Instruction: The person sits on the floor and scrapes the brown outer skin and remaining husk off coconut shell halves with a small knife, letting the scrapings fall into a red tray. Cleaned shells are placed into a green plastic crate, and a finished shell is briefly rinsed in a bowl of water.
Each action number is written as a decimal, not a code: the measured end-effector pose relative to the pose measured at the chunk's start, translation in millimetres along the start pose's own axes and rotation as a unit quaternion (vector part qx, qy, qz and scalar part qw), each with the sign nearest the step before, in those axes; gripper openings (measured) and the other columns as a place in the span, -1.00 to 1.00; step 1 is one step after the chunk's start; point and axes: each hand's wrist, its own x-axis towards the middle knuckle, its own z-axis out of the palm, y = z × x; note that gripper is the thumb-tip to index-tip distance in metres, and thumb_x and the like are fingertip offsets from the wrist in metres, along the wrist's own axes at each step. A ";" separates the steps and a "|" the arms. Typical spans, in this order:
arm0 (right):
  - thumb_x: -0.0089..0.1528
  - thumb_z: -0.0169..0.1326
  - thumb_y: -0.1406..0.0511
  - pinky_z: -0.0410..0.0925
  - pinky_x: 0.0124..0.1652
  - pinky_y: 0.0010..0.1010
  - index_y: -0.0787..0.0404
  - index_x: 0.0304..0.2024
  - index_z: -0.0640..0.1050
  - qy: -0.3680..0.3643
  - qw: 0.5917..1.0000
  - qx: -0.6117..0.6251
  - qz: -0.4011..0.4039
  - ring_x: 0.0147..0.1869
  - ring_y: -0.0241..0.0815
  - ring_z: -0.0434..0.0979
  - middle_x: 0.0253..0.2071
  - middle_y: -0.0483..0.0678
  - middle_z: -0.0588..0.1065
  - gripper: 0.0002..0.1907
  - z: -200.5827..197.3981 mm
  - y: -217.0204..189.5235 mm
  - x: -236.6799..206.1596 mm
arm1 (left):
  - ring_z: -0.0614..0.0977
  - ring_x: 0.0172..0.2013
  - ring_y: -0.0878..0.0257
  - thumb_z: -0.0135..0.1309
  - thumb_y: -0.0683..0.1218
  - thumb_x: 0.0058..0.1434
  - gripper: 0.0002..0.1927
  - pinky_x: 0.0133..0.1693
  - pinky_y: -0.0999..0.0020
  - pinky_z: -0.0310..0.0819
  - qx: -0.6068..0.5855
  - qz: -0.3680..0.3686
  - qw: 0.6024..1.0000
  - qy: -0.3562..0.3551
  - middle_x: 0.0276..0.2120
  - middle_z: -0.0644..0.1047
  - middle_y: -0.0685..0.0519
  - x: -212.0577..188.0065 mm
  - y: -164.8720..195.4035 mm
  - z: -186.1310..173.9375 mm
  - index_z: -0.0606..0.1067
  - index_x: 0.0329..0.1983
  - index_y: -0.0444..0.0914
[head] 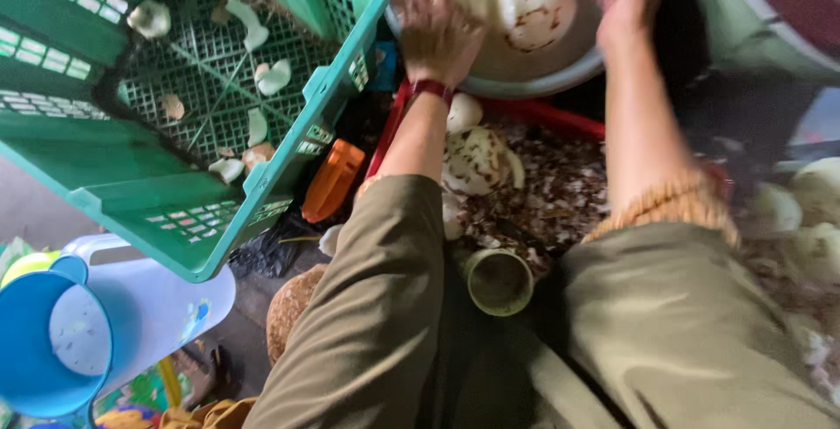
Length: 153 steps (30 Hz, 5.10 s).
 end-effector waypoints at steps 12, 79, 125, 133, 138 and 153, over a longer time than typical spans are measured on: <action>0.06 0.27 0.28 0.34 0.41 -0.06 0.08 0.43 0.31 -0.169 0.982 0.001 0.083 0.43 0.00 0.39 0.32 -0.05 0.40 -0.13 -19.7 -74.3 -309.2 | 0.12 0.46 -0.10 -0.03 0.50 0.27 0.01 0.36 -0.11 0.07 -0.255 -0.108 0.914 -0.298 0.49 0.06 -0.21 -88.7 29.8 -104.3 0.02 0.54 -0.19; 0.31 -0.02 0.14 0.39 0.07 -0.38 0.22 0.00 0.63 -0.162 0.934 -0.316 -0.044 0.03 -0.25 0.54 -0.07 -0.07 0.58 -0.62 -63.2 -20.1 -386.6 | 0.51 0.26 -0.05 0.62 0.17 -0.27 0.20 0.29 0.14 0.43 -0.387 -0.010 0.905 -0.175 0.26 0.40 -0.13 -279.8 108.1 -269.4 0.21 0.39 -0.18; 0.37 0.07 0.17 0.54 0.04 -0.33 0.25 -0.02 0.68 -0.104 0.935 -0.334 0.057 -0.05 -0.18 0.71 -0.06 0.00 0.68 -0.67 -20.2 -26.0 -396.1 | 0.62 0.01 -0.06 0.51 0.10 -0.37 0.04 -0.03 0.05 0.57 -0.259 -0.028 0.933 -0.247 0.09 0.50 -0.09 -275.7 118.0 -266.0 0.33 0.25 -0.11; 0.37 0.06 0.18 0.48 0.04 -0.27 0.23 -0.10 0.67 -0.093 0.815 -0.546 -0.170 0.04 0.00 0.63 0.12 0.07 0.55 -0.72 -24.1 -31.5 -424.2 | 0.60 0.04 -0.10 0.59 0.16 -0.37 0.11 -0.03 0.04 0.55 -0.265 -0.007 0.934 -0.241 0.12 0.48 -0.09 -273.7 118.2 -263.2 0.31 0.27 -0.12; 0.43 0.04 0.14 0.42 0.18 -0.33 0.20 0.03 0.66 -0.156 0.907 -0.391 0.016 0.16 -0.03 0.63 0.16 0.08 0.58 -0.67 -35.8 -25.3 -382.1 | 0.59 0.01 -0.13 0.51 0.06 -0.46 0.08 -0.06 0.04 0.56 -0.227 0.018 0.946 -0.230 0.06 0.47 -0.12 -275.7 125.1 -263.9 0.33 0.24 -0.12; 0.43 0.03 0.17 0.38 -0.01 -0.23 0.26 0.07 0.66 -0.060 0.892 -0.447 -0.004 0.03 0.14 0.57 0.13 0.27 0.56 -0.65 -40.2 -15.1 -386.5 | 0.54 0.05 -0.11 0.45 0.01 -0.37 0.02 -0.04 0.05 0.53 -0.188 0.037 0.957 -0.220 0.06 0.44 -0.10 -272.0 135.1 -265.6 0.31 0.25 -0.17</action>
